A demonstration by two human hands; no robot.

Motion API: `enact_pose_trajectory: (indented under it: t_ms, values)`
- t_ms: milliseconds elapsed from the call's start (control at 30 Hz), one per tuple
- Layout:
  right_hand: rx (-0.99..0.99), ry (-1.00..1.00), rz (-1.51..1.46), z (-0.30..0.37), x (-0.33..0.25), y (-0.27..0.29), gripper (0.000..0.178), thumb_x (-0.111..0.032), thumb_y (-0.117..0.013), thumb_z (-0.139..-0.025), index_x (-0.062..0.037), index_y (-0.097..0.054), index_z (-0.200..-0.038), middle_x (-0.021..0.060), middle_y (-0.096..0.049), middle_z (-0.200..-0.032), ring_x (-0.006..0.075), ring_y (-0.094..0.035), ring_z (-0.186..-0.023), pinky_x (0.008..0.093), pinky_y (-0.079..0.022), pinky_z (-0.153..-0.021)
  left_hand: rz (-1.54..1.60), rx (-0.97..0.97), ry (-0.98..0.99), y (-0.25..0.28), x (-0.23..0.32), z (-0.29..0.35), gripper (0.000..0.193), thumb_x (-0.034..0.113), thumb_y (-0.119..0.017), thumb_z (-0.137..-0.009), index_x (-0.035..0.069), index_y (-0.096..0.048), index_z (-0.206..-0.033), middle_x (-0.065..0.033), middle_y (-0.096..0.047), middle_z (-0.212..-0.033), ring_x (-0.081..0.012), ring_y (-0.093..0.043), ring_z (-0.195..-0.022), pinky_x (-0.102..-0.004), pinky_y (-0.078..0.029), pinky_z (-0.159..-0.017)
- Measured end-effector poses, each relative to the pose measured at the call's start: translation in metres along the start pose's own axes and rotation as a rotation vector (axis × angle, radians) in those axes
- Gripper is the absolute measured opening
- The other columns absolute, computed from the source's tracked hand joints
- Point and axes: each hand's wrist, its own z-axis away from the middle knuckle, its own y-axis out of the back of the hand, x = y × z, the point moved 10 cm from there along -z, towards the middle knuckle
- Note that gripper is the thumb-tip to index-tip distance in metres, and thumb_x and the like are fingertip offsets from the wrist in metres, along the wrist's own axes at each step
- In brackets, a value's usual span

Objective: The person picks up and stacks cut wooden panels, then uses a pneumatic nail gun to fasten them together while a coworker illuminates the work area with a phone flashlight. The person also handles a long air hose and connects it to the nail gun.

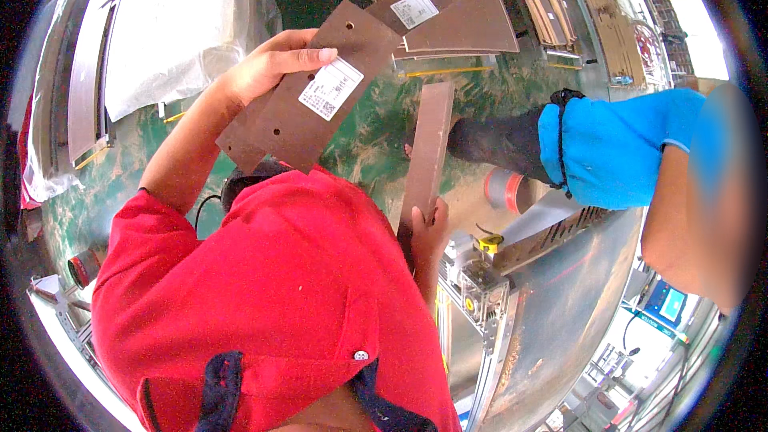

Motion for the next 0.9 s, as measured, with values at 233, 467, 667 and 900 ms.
enact_pose_trajectory:
  t_ms: [233, 467, 667, 900]
  values:
    - [-0.039, -0.014, 0.005, -0.008, -0.035, -0.012, 0.044, -0.021, -0.070, -0.083, -0.0009, -0.054, -0.119, 0.0194, -0.063, -0.102, 0.0328, -0.062, -0.094, 0.0408, -0.047, -0.082, 0.037, 0.036, 0.006, 0.026, 0.009, -0.006, 0.043, 0.035, -0.066, -0.092, 0.001, -0.062, -0.118, -0.0036, -0.067, -0.096, -0.0095, -0.063, -0.084, -0.0254, -0.051, -0.075]
    - [0.030, 0.038, 0.016, -0.021, -0.045, -0.027, 0.043, -0.022, -0.071, -0.083, -0.0023, -0.055, -0.118, 0.0199, -0.062, -0.095, 0.0324, -0.061, -0.085, 0.0396, -0.048, -0.076, 0.031, -0.014, -0.027, 0.054, 0.014, -0.017, 0.044, 0.035, -0.064, -0.093, 0.001, -0.061, -0.119, -0.0050, -0.067, -0.100, -0.0106, -0.063, -0.087, -0.0254, -0.051, -0.076]
    - [0.042, -0.016, 0.011, -0.026, -0.055, -0.027, 0.046, -0.021, -0.071, -0.084, -0.0017, -0.055, -0.122, 0.0187, -0.064, -0.099, 0.0280, -0.063, -0.089, 0.0379, -0.049, -0.080, 0.042, -0.014, -0.023, 0.084, 0.018, -0.033, 0.045, 0.040, -0.069, -0.090, 0.001, -0.066, -0.112, -0.0058, -0.068, -0.096, -0.0125, -0.065, -0.083, -0.0276, -0.052, -0.075]
    - [0.010, -0.042, -0.144, -0.048, -0.054, -0.023, 0.044, -0.021, -0.070, -0.085, -0.0002, -0.056, -0.122, 0.0201, -0.065, -0.103, 0.0261, -0.064, -0.096, 0.0358, -0.048, -0.084, 0.034, 0.002, 0.002, 0.092, 0.015, -0.063, 0.046, 0.039, -0.067, -0.091, 0.001, -0.064, -0.116, -0.0060, -0.068, -0.099, -0.0131, -0.064, -0.087, -0.0273, -0.050, -0.079]
